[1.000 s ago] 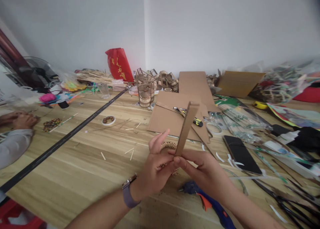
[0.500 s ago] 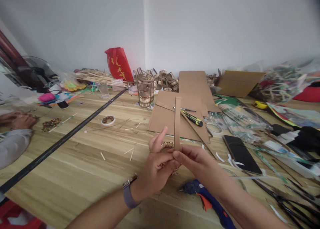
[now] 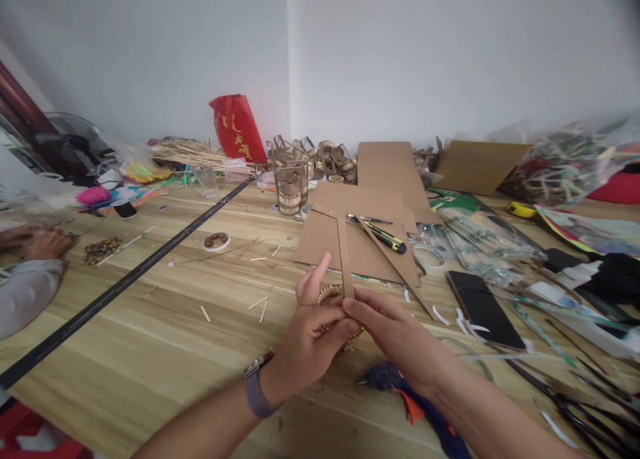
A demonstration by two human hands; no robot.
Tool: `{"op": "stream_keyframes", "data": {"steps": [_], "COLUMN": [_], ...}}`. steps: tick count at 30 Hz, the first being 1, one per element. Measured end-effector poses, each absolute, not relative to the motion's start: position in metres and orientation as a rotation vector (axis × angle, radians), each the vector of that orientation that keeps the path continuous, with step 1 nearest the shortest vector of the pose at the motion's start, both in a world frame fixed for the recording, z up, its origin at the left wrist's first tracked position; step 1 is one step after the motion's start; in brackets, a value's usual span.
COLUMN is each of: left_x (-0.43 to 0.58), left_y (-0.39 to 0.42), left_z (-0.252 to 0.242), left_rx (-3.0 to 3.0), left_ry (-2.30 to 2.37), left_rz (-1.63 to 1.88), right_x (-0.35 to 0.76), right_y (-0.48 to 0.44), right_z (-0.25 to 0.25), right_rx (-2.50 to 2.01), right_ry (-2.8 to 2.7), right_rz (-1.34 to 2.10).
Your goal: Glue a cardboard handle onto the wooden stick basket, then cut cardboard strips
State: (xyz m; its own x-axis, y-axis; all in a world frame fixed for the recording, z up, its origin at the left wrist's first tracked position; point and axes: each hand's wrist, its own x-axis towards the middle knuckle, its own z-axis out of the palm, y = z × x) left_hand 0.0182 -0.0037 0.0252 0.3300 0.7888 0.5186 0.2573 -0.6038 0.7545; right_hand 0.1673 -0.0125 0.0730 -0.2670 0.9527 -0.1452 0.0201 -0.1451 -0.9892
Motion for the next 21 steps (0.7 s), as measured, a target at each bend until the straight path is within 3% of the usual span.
{"op": "stream_keyframes", "data": {"steps": [21], "left_x": [0.0203], "left_y": [-0.0031], "left_z": [0.0270], "left_rx": [1.972], "left_ry": [0.920], "left_rz": [1.240], "right_x": [0.1619], "right_y": [-0.0125], "right_z": [0.0672], "right_rx": [-1.083], "right_ry": [-1.068], "right_rz": [1.629]}}
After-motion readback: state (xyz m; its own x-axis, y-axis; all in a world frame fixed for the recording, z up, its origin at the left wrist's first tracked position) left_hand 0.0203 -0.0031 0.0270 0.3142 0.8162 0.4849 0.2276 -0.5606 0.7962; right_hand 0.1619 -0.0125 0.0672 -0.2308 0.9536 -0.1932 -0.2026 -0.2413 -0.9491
